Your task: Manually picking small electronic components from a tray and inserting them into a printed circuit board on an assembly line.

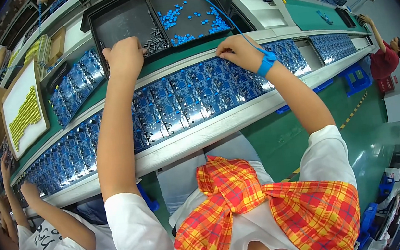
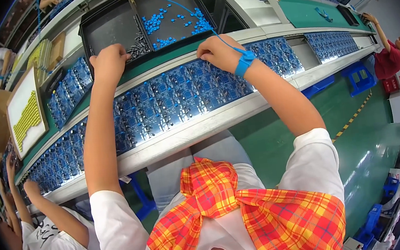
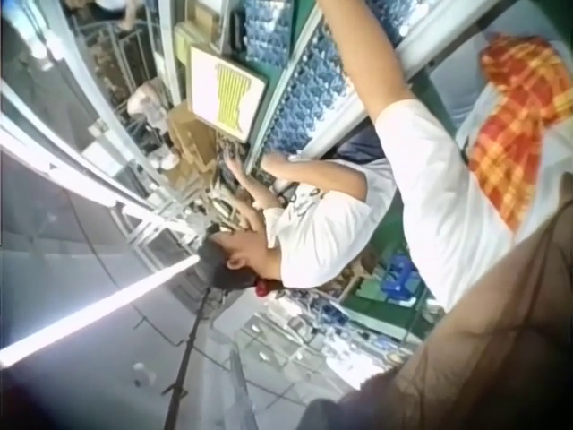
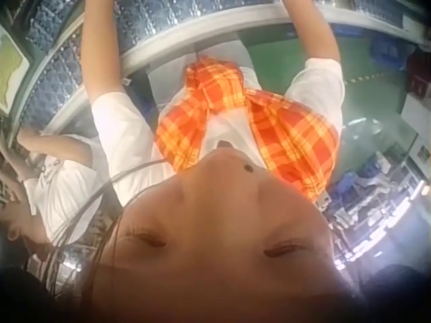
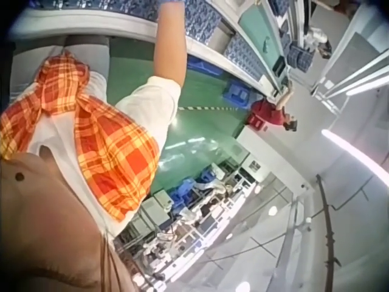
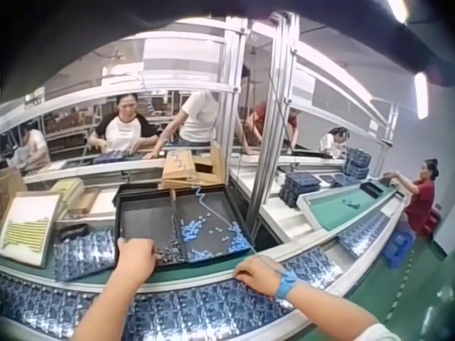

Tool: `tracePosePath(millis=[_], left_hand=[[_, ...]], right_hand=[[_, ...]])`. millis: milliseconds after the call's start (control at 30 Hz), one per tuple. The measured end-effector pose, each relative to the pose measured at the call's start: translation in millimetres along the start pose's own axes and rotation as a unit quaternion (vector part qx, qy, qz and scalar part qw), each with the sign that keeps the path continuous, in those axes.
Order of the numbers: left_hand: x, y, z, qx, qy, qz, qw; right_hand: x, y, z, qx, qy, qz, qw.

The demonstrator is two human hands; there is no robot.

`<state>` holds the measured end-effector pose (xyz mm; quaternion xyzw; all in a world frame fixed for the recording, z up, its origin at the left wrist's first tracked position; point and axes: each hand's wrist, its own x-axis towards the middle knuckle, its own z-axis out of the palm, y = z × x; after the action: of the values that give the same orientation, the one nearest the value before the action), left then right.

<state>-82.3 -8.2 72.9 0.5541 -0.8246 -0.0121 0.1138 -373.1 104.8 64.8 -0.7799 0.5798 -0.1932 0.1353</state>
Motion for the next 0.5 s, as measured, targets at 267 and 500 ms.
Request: tracePosePath(millis=[267, 500], left_hand=[[0.4, -4.2, 9.0, -0.050, 0.034, 0.002, 0.998], [-6.6, -5.0, 17.2, -0.054, 0.177, 0.021, 0.982]], right_hand=[[1.9, 2.8, 5.2, -0.046, 0.019, -0.056, 0.997], [3.3, 2.6, 6.8, -0.026, -0.001, -0.045, 0.999]])
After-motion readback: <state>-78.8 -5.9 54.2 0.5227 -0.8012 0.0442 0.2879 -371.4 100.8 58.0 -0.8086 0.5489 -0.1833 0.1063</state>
